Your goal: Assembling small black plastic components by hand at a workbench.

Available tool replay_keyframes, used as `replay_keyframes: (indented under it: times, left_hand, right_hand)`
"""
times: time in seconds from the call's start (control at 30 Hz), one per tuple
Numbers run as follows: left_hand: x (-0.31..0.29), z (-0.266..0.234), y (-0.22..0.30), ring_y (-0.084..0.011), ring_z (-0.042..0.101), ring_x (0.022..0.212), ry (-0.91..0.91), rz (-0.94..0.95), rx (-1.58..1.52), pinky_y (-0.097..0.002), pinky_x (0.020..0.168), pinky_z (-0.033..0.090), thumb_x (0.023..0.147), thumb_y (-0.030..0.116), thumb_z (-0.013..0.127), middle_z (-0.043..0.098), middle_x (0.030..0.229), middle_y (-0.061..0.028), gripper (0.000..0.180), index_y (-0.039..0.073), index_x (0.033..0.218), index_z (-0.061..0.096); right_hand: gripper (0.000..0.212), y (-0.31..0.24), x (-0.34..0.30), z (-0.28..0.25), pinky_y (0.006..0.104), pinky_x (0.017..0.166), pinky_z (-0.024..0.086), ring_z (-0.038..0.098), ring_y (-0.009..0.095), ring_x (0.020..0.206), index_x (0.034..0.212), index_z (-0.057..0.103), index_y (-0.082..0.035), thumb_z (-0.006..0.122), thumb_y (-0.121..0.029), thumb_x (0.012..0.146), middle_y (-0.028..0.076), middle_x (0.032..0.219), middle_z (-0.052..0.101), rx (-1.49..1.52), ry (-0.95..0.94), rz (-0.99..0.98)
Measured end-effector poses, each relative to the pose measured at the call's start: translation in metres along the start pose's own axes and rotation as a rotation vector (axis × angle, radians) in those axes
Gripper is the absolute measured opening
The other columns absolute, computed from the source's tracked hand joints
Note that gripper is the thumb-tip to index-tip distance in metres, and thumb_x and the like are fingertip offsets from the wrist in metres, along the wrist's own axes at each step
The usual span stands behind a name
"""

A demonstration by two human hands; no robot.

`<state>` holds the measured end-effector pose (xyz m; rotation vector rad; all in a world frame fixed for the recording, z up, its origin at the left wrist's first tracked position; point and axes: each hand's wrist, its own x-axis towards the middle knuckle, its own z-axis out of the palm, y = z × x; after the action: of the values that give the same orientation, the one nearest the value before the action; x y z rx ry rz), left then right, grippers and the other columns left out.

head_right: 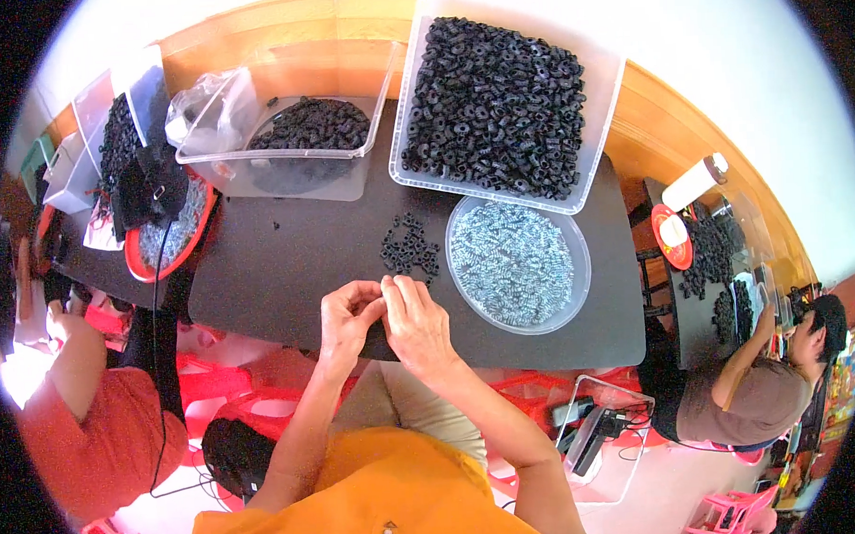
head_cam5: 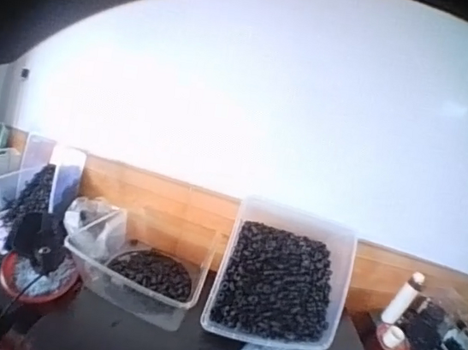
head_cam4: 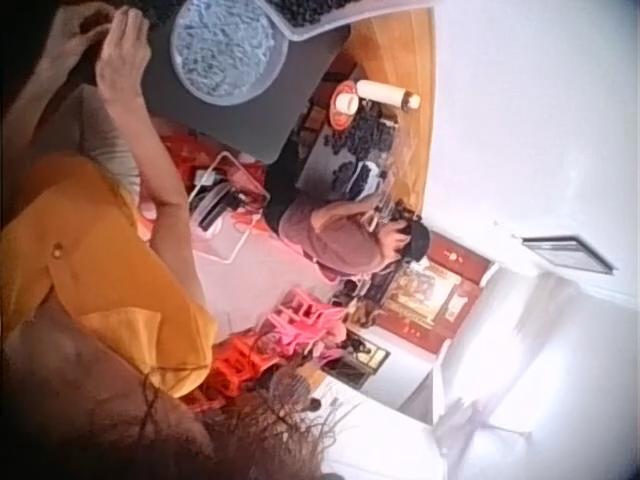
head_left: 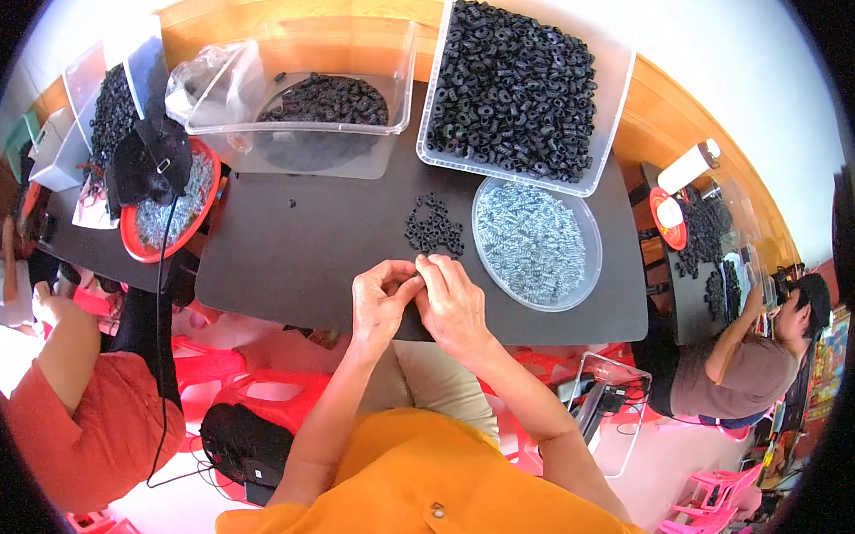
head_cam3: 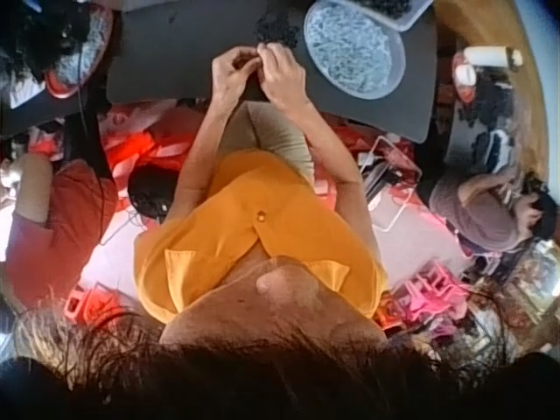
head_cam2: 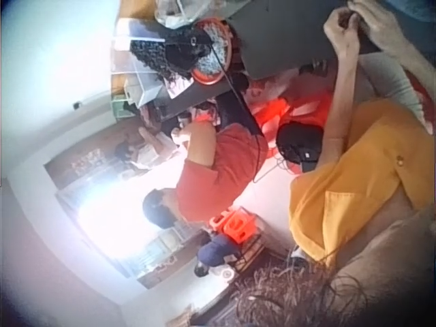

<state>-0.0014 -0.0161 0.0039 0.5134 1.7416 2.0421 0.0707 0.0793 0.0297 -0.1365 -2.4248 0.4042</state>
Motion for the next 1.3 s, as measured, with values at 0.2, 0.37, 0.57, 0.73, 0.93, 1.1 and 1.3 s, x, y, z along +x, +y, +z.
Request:
replay_keyframes:
  times: [0.2, 0.37, 0.57, 0.73, 0.93, 1.1, 1.3]
  left_hand:
    - [0.004, 0.0, -0.002, -0.0039, 0.053, 0.064, -0.002, -0.033, -0.125, -0.0187, 0.059, 0.045, 0.078, -0.002, 0.066, 0.063, 0.077, -0.0017, 0.013, -0.005, 0.091, 0.064]
    - [0.003, -0.006, -0.001, -0.0055, 0.056, 0.068, 0.006, -0.071, -0.234, -0.0186, 0.063, 0.046, 0.081, -0.003, 0.062, 0.064, 0.081, -0.003, 0.012, -0.005, 0.092, 0.063]
    - [0.004, -0.007, 0.004, -0.0024, 0.051, 0.063, -0.022, -0.064, -0.22, -0.0163, 0.053, 0.038, 0.082, 0.005, 0.063, 0.062, 0.078, 0.0009, 0.012, 0.0, 0.093, 0.063]
    - [0.013, -0.014, 0.012, -0.0024, 0.049, 0.06, 0.039, 0.003, -0.225, -0.0169, 0.048, 0.034, 0.082, 0.003, 0.062, 0.063, 0.076, 0.0005, 0.011, 0.004, 0.092, 0.063]
    - [0.089, -0.047, 0.1, -0.0081, 0.056, 0.076, 0.399, 0.67, 0.274, -0.0216, 0.07, 0.046, 0.08, 0.0, 0.065, 0.062, 0.085, -0.001, 0.013, -0.001, 0.092, 0.064]
    - [0.152, -0.052, 0.138, -0.0133, 0.058, 0.067, 0.52, 0.838, 0.583, -0.0233, 0.066, 0.048, 0.076, 0.003, 0.068, 0.063, 0.107, -0.012, 0.029, 0.003, 0.105, 0.065]
    - [0.124, 0.026, 0.103, -0.0218, 0.062, 0.065, 0.201, 0.75, 0.586, -0.0298, 0.062, 0.049, 0.074, 0.005, 0.068, 0.065, 0.077, -0.0099, 0.014, 0.005, 0.089, 0.066]
  right_hand:
    - [0.037, 0.003, 0.005, 0.002, 0.0307, 0.061, 0.053, 0.062, 0.023, 0.077, 0.1, 0.057, 0.002, 0.067, 0.001, 0.065, 0.01, 0.093, 0.058, -0.071, -0.002, -0.054]
    - [0.035, -0.001, 0.01, 0.004, 0.0308, 0.058, 0.052, 0.061, 0.022, 0.072, 0.099, 0.057, 0.002, 0.066, 0.002, 0.065, 0.009, 0.085, 0.056, -0.077, -0.042, -0.066]
    - [0.034, 0.003, 0.008, 0.009, 0.0303, 0.059, 0.052, 0.059, 0.023, 0.071, 0.102, 0.055, 0.004, 0.059, -0.002, 0.069, 0.009, 0.084, 0.053, -0.099, -0.068, -0.146]
    - [0.05, -0.008, 0.011, -0.006, 0.0296, 0.062, 0.052, 0.063, 0.022, 0.077, 0.115, 0.055, -0.005, 0.072, -0.008, 0.068, 0.01, 0.1, 0.06, 0.065, 0.049, 0.074]
    - [0.033, 0.005, -0.042, -0.004, 0.0306, 0.058, 0.05, 0.061, 0.022, 0.07, 0.101, 0.06, -0.005, 0.07, -0.006, 0.07, 0.007, 0.09, 0.058, 0.035, 0.089, 0.09]
    - [0.023, 0.003, -0.043, 0.001, 0.0301, 0.06, 0.05, 0.059, 0.021, 0.071, 0.093, 0.061, -0.003, 0.067, -0.003, 0.071, 0.006, 0.086, 0.056, 0.046, 0.111, 0.061]
    - [0.02, 0.005, -0.046, 0.001, 0.0305, 0.057, 0.049, 0.058, 0.022, 0.068, 0.087, 0.062, -0.002, 0.068, 0.001, 0.068, 0.007, 0.084, 0.057, -0.011, 0.102, 0.035]
